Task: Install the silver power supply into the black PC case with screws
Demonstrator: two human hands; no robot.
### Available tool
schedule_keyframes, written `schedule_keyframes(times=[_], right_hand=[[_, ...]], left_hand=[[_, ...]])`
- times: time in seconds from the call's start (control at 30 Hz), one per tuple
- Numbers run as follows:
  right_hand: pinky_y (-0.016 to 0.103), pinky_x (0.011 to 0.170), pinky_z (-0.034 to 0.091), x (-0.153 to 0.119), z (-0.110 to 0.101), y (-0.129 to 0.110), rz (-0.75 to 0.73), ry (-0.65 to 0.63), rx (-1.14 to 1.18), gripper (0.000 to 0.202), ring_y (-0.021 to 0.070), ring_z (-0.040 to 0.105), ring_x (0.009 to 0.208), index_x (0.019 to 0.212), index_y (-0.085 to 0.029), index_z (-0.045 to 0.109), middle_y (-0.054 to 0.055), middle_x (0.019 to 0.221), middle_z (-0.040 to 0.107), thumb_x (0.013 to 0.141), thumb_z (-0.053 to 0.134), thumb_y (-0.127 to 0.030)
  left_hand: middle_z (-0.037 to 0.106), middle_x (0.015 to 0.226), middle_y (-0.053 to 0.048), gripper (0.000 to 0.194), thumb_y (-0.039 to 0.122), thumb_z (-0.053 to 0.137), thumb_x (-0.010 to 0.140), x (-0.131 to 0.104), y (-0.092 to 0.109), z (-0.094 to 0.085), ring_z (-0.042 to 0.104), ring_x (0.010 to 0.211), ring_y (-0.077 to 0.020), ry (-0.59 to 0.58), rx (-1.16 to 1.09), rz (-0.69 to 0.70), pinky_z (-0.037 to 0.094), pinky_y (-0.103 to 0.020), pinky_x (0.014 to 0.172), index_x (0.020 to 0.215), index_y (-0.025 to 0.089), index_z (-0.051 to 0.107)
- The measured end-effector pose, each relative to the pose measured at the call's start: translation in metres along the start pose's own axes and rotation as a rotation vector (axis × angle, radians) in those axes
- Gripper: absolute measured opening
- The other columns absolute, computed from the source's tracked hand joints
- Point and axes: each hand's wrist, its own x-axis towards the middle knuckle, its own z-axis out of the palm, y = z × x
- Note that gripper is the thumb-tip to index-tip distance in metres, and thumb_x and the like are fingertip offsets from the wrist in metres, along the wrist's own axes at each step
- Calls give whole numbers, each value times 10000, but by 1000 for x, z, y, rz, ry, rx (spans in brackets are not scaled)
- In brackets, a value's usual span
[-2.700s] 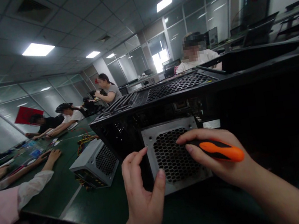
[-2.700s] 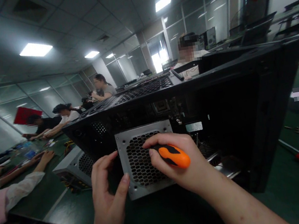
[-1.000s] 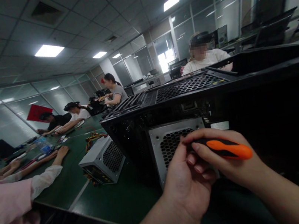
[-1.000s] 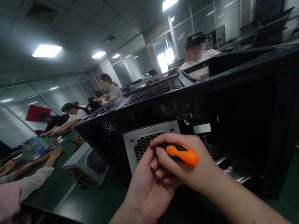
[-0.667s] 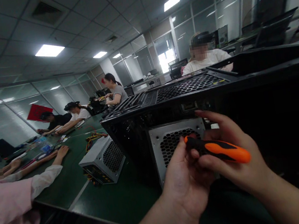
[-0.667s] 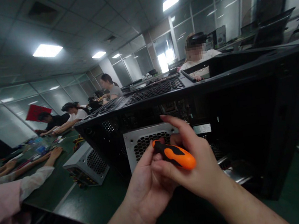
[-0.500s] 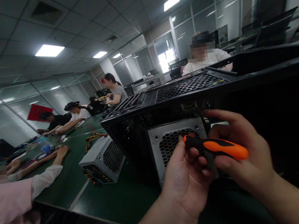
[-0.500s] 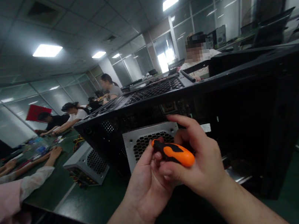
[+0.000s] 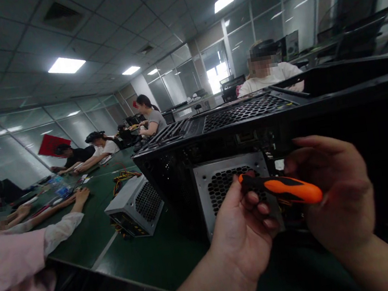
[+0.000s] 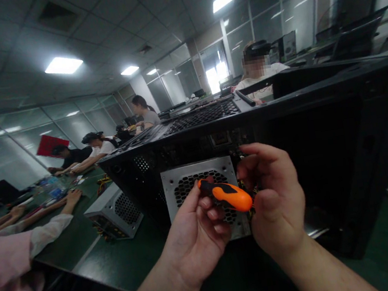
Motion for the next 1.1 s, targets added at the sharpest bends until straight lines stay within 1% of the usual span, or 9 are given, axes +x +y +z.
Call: schedule_keyframes(times=[0.1,0.2,0.3,0.5,0.6,0.77,1.1], right_hand=[[280,512,387,1,2,-1,59,11,55,539,150,473,636,1021,-220,551,14,763,503,774,509,-697],[283,512,379,1,3,-2,112,11,88,560,148,467,619,996,-207,554,18,737,502,770,495,-716],[286,512,382,0,3,-2,141,-4,95,548,152,473,622,1004,-196,556,26,735,508,790,489,-696],[279,503,389,-1,4,0,140,-15,83,493,150,487,614,988,-200,559,27,727,517,821,479,-657],[268,490,386,-1,4,-1,134,-40,78,450,144,482,604,990,-205,558,26,725,514,853,457,-622],[256,476,372,-2,4,-3,104,-71,69,423,131,457,584,986,-205,560,24,718,507,879,427,-591],[236,459,392,-5,7,1,116,-134,68,318,134,498,614,1019,-220,568,29,743,526,917,411,-476]], left_hand=[[422,429,79,330,332,426,921,0,1,0,430,325,-31,-6,8,5,287,-137,351,684,132,541],[399,433,82,303,335,445,911,0,1,-1,412,330,-33,-12,12,10,281,-137,353,711,135,554],[391,437,82,308,348,453,907,0,1,-2,411,333,-34,-25,14,12,281,-138,356,707,138,554],[360,413,90,288,332,427,920,0,1,-4,389,317,-30,-73,6,18,257,-131,350,766,151,590],[345,402,92,285,335,443,913,2,0,-6,370,314,-32,-97,7,25,246,-134,349,747,151,583],[312,376,98,303,336,420,924,3,0,-7,326,299,-30,-103,-12,20,229,-129,343,755,144,581],[294,382,98,302,338,423,921,1,0,-5,307,308,-30,-98,-1,19,216,-131,353,746,144,573]])
